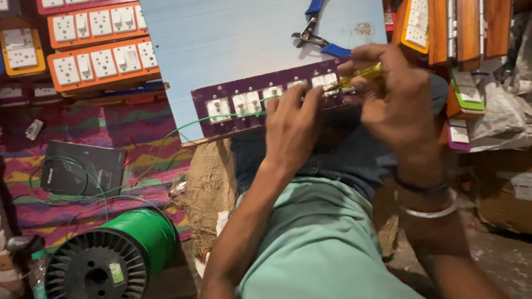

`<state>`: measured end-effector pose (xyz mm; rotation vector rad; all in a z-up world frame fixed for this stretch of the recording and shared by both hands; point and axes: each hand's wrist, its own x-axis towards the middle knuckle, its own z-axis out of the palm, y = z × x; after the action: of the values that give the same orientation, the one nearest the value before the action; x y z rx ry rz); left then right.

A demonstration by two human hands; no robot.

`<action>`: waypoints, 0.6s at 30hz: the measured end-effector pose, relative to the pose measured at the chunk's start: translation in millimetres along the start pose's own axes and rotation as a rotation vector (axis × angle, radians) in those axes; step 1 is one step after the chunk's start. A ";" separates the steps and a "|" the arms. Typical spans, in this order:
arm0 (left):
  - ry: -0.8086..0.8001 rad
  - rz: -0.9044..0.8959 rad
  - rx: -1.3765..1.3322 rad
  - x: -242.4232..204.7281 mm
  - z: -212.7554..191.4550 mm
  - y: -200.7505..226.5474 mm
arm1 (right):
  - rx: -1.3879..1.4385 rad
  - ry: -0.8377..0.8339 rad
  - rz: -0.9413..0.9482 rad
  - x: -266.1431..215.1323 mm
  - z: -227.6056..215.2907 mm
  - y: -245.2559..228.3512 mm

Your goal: The person is wiring a multi-switch electrical board. They use a screwdriver to tighten screws on the terminals and pliers to cut and strip green wires, connecting them sequentially across the switches.

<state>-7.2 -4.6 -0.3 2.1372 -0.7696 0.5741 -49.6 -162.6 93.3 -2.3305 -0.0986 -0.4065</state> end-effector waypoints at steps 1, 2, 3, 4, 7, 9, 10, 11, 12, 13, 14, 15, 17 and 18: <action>0.012 0.024 -0.048 -9.4 -9.2 0.6 | -0.008 0.042 0.029 -3.4 6.7 -1.4; 0.021 0.044 -0.093 -19.0 -18.4 0.3 | -0.012 0.080 0.061 -5.8 12.3 -3.6; -0.001 0.001 -0.080 -25.8 -25.0 -1.3 | -0.049 0.094 0.034 -6.9 17.2 -6.0; -0.022 -0.044 -0.067 -32.7 -31.4 -3.0 | -0.086 0.105 0.008 -7.8 20.6 -9.0; -0.031 -0.047 0.049 -34.7 -43.2 -12.0 | -0.162 -0.001 -0.054 6.0 10.5 -9.1; -0.007 -0.028 0.098 -30.1 -47.6 -17.0 | -0.063 -0.112 -0.121 21.5 -3.8 1.0; 0.010 -0.027 0.088 -26.6 -46.0 -18.0 | 0.048 -0.160 -0.164 28.6 -15.7 10.4; 0.027 -0.025 0.077 -23.1 -44.7 -19.5 | 0.160 -0.208 -0.207 37.0 -24.7 21.8; 0.016 -0.015 0.116 -18.8 -42.4 -19.7 | 0.200 -0.150 -0.138 47.4 -27.9 34.7; 0.006 -0.005 0.155 -14.7 -40.1 -19.8 | 0.239 -0.092 -0.070 58.0 -24.1 47.8; -0.006 0.008 0.201 -11.6 -40.5 -22.0 | 0.285 -0.032 -0.005 68.9 -14.7 59.7; -0.012 0.009 0.200 -9.4 -41.3 -23.8 | 0.251 -0.055 -0.016 79.7 -3.0 70.5; -0.032 0.018 0.184 -6.1 -40.9 -26.1 | 0.204 -0.132 -0.025 95.6 20.3 89.7; -0.052 0.030 0.186 -5.2 -39.9 -26.6 | 0.193 -0.193 -0.026 101.9 30.2 97.4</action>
<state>1.5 42.4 6.5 2.3224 -0.8053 0.6288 73.2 -215.8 40.0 -2.1740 -0.2507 -0.1757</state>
